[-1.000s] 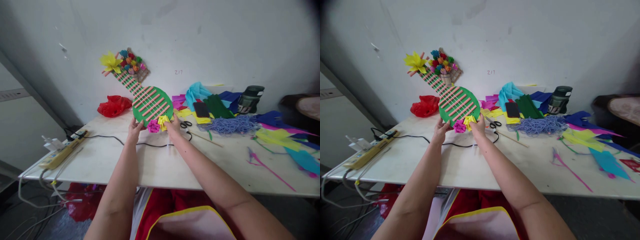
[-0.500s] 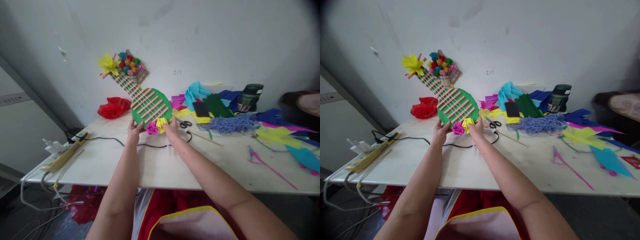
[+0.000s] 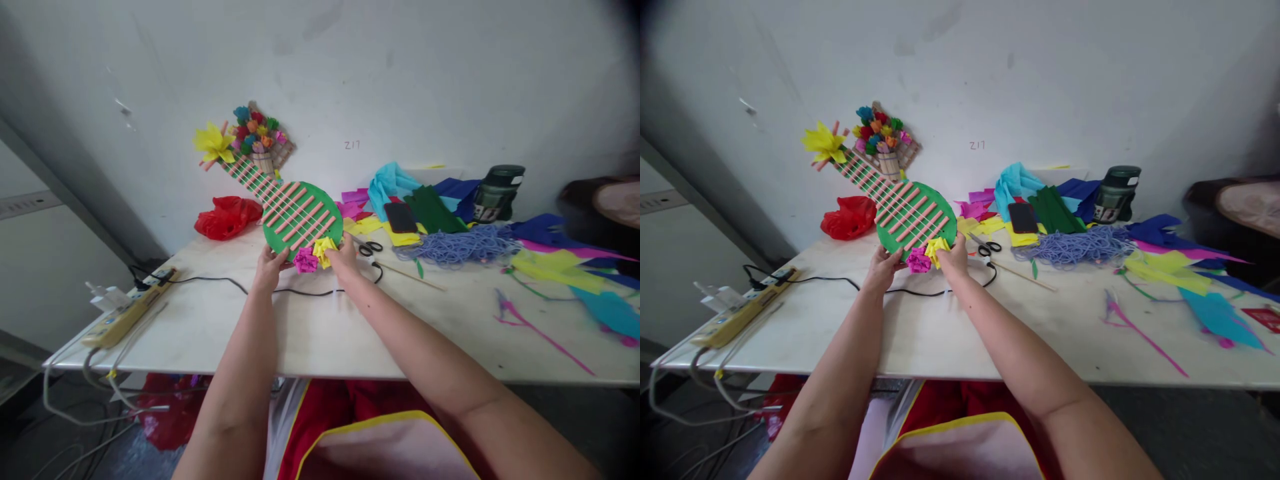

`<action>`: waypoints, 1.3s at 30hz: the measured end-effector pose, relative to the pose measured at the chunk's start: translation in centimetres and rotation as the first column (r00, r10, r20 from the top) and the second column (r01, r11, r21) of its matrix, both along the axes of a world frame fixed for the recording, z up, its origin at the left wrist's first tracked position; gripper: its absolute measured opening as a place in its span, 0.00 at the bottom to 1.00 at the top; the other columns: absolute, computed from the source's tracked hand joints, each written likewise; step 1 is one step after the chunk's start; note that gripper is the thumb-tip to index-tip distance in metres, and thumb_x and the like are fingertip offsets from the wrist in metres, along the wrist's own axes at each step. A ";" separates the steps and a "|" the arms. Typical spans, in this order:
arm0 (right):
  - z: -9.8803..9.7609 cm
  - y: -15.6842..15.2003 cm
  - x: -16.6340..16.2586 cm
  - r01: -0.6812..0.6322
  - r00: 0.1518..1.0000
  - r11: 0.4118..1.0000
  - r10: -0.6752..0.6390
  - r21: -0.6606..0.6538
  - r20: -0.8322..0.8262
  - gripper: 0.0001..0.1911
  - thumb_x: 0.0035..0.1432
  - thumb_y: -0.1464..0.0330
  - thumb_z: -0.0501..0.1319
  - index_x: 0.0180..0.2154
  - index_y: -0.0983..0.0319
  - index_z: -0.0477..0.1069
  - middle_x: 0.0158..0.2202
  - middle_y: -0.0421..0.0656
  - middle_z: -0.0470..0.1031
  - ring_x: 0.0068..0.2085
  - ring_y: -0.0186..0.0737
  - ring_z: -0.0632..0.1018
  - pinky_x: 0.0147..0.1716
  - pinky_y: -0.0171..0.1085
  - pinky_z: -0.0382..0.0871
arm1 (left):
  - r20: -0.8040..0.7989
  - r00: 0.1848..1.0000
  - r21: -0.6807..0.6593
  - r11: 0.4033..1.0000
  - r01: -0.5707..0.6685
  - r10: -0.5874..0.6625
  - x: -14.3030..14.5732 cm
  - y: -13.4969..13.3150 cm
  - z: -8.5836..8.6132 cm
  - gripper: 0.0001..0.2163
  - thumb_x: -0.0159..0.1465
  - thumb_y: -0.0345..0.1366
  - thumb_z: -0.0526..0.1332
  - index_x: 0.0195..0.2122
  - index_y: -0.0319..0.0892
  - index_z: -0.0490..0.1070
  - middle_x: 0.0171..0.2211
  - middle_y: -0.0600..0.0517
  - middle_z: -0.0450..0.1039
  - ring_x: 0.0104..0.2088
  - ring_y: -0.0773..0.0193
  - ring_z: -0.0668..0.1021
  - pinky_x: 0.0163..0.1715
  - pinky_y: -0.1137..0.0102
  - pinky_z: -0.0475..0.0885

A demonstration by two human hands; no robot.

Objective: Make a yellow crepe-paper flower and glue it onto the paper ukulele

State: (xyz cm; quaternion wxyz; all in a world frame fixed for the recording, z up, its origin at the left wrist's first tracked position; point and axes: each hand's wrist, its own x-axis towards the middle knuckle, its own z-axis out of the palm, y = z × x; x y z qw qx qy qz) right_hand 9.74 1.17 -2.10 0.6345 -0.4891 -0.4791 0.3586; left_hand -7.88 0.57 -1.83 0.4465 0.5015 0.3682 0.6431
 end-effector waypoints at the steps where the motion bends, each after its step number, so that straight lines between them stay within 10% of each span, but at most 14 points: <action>1: -0.1 0.1 0.0 -0.006 1.000 1.000 0.006 0.001 -0.012 0.32 0.40 0.74 0.56 0.52 0.58 0.59 0.39 0.43 0.75 0.38 0.41 0.76 0.36 0.38 0.71 | 0.003 1.000 0.004 1.000 0.002 -0.002 0.0 0.1 -0.1 0.25 0.46 0.42 0.70 0.44 0.42 0.65 0.31 0.53 0.75 0.25 0.67 0.77 0.25 0.71 0.75; 18: 1.3 -0.5 1.2 -0.345 0.890 0.937 0.311 -0.048 -0.332 0.20 0.38 0.66 0.56 0.38 0.58 0.67 0.35 0.42 0.73 0.33 0.38 0.73 0.25 0.35 0.69 | 0.109 0.994 -0.033 0.999 0.002 0.002 -0.3 0.3 -0.5 0.25 0.45 0.39 0.71 0.43 0.44 0.66 0.29 0.55 0.75 0.23 0.68 0.76 0.26 0.69 0.75; 39: 1.7 -0.6 0.9 -0.297 0.925 0.946 0.251 -0.131 -0.285 0.25 0.34 0.76 0.60 0.41 0.59 0.67 0.29 0.37 0.72 0.28 0.35 0.74 0.25 0.34 0.71 | 0.116 0.993 -0.067 0.998 0.005 0.003 -0.4 -0.1 -0.2 0.24 0.45 0.38 0.71 0.43 0.43 0.67 0.30 0.54 0.75 0.25 0.66 0.77 0.26 0.68 0.75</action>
